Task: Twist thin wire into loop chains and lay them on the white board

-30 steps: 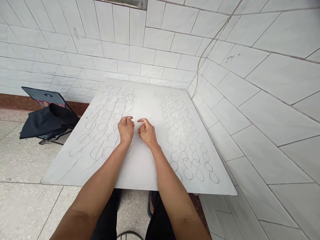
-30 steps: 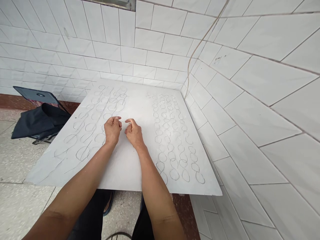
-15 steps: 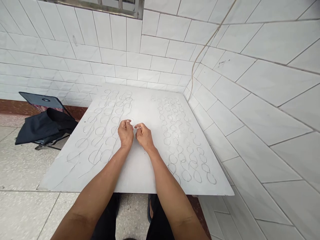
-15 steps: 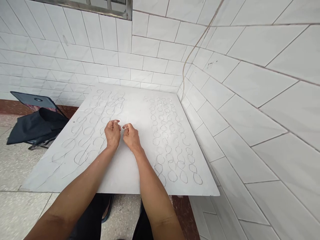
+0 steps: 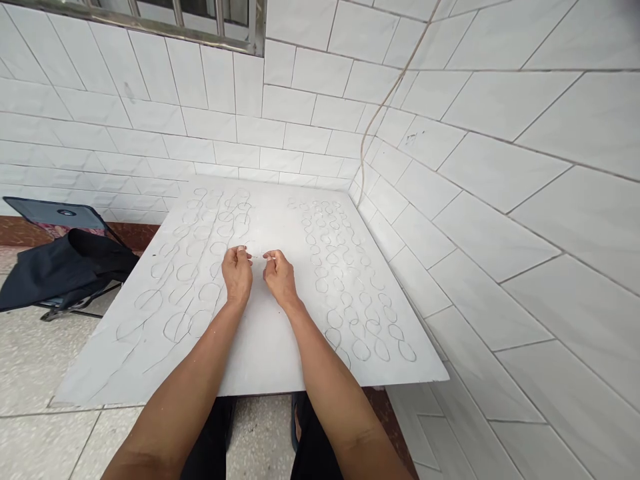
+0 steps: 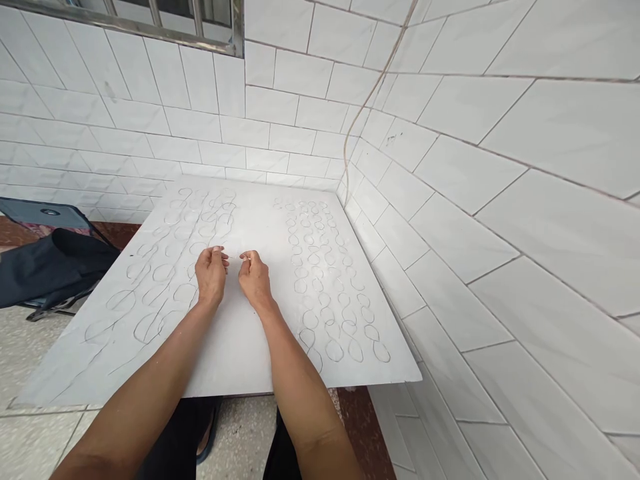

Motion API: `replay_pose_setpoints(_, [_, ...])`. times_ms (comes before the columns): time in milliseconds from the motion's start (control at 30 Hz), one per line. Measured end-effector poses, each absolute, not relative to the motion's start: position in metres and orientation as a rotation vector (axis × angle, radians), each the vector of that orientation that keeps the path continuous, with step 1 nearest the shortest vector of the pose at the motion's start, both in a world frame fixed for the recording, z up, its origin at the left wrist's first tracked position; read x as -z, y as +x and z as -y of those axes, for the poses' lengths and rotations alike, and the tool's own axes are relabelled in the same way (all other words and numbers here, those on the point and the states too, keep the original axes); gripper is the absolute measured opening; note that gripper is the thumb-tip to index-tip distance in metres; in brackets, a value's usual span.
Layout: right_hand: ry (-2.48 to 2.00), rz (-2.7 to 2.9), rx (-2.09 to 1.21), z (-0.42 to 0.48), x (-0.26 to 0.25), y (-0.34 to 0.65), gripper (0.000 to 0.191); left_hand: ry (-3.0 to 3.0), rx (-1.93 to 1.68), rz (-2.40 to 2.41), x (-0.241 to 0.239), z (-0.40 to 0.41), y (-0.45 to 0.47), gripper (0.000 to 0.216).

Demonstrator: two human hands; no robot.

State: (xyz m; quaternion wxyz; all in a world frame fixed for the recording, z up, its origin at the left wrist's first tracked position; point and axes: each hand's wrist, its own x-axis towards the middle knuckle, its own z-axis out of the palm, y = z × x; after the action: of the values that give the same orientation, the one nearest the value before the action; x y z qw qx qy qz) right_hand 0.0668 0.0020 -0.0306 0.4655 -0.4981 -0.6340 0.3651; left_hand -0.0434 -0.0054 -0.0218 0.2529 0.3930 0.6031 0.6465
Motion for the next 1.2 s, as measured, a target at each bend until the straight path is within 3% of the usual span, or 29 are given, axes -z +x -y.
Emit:
replay_pose_setpoints(233, [-1.290,1.415,-0.913,-0.009,0.030,0.072,0.022,1.818,-1.525,-1.760,0.012,0.011,-0.058,0.032])
replay_pose_setpoints(400, [-1.316,1.408,-0.908,-0.012,0.032,0.074,0.022,2.040,-1.399,-1.713,0.021,0.006,-0.061,0.030])
replay_pose_setpoints(767, [-1.287,1.453,-0.942,-0.010,0.035,0.071,0.021,2.062,-1.407,-1.684,0.023,0.004,-0.065,0.025])
replay_pose_setpoints(1200, [-1.241,1.603,-0.817,-0.002,0.038,0.063,0.023,1.605,-1.351,-1.923,0.021,0.008,-0.053,0.024])
